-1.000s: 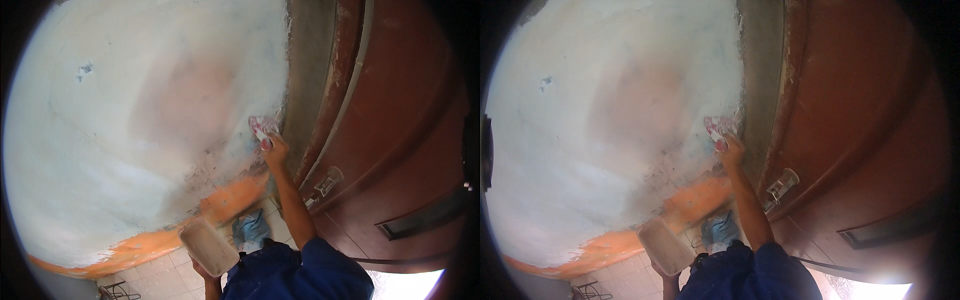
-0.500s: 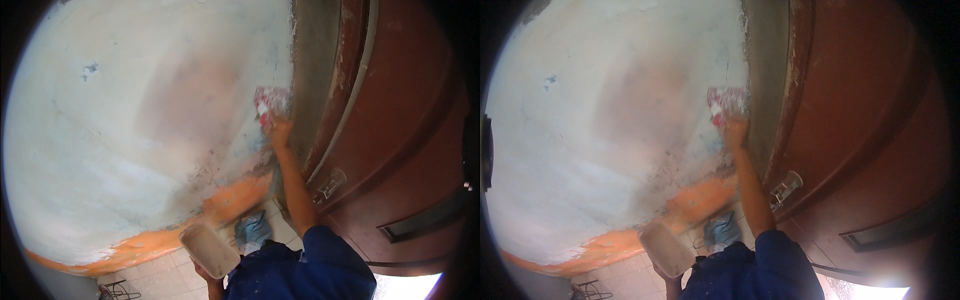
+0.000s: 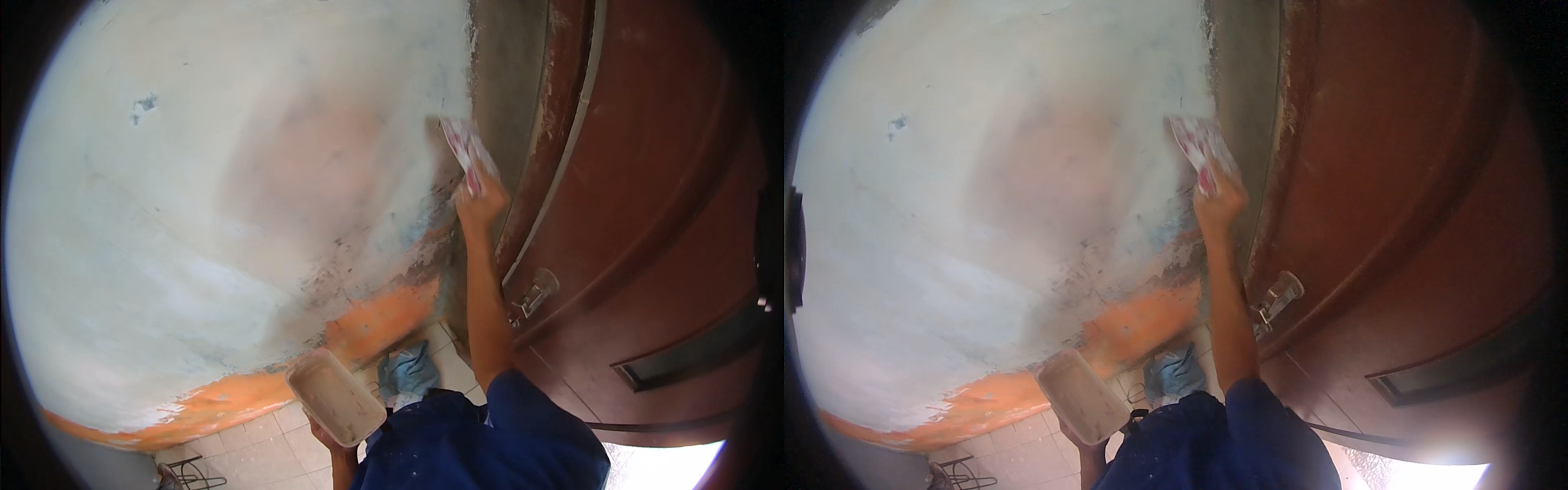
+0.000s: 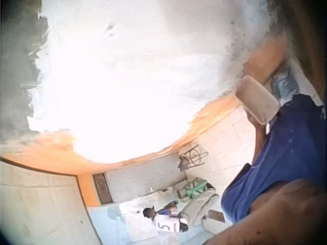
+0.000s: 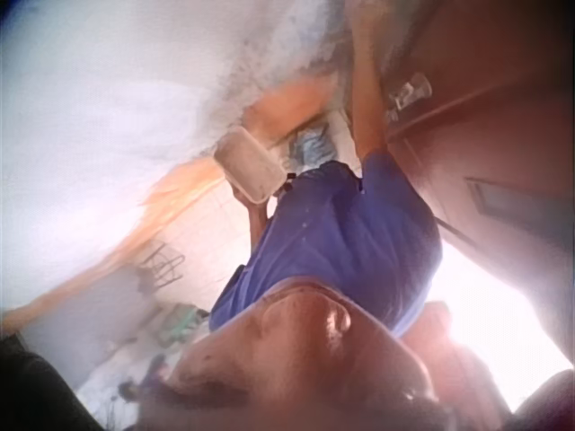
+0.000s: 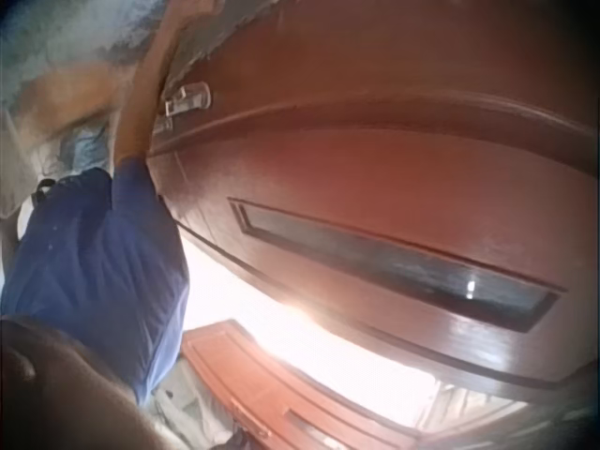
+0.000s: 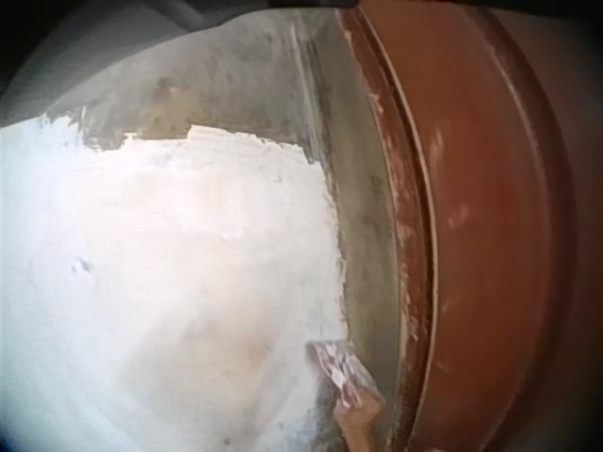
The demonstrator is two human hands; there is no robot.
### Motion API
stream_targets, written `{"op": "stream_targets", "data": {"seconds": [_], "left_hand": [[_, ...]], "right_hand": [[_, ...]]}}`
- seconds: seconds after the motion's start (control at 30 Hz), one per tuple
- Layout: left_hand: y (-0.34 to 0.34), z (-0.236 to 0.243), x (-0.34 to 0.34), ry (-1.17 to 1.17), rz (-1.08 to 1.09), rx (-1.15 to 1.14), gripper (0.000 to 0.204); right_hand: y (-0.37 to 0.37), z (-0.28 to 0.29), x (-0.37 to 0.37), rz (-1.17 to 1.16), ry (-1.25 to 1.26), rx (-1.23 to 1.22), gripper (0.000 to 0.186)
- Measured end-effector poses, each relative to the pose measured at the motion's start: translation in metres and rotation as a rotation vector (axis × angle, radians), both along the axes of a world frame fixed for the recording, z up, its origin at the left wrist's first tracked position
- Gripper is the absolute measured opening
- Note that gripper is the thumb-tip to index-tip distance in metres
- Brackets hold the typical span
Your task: The person applies wall putty to a damaged section of a wall using a putty knife, spreading the material from a container to smooth over the surface.
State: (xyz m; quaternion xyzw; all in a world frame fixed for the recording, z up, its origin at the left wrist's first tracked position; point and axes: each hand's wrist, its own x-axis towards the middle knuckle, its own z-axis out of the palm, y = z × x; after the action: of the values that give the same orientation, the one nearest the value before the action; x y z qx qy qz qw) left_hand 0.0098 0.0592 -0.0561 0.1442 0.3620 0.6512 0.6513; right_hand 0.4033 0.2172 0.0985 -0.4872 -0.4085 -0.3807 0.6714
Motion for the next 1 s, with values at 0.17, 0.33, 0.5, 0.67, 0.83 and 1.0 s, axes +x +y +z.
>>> {"op": "stream_targets", "data": {"seconds": [0.17,0.33,0.5,0.67,0.83,1.0], "left_hand": [[-0.005,0.003,0.005,0.018,0.015,0.054,0.075],[-0.001,-0.004,-0.001,0.013,-0.040,0.085,0.064],[0.011,-0.030,-0.009,0.095,-0.067,0.149,0.054],[0.011,-0.035,-0.012,-0.034,-0.073,0.128,0.055],[0.001,-0.006,0.002,0.028,0.011,0.010,0.074],[0.003,-0.005,0.003,-0.063,0.028,-0.046,0.077]], "right_hand": [[0.044,0.029,0.011,0.006,-0.079,-0.116,0.045],[0.034,-0.063,-0.016,0.037,0.071,-0.481,0.049],[-0.006,-0.106,-0.009,0.124,0.119,-0.338,0.045],[-0.013,0.000,-0.015,-0.030,0.073,-0.113,0.044],[0.028,0.031,-0.006,-0.075,-0.036,-0.277,0.047],[0.033,-0.082,-0.024,0.017,0.032,-0.483,0.043]]}}
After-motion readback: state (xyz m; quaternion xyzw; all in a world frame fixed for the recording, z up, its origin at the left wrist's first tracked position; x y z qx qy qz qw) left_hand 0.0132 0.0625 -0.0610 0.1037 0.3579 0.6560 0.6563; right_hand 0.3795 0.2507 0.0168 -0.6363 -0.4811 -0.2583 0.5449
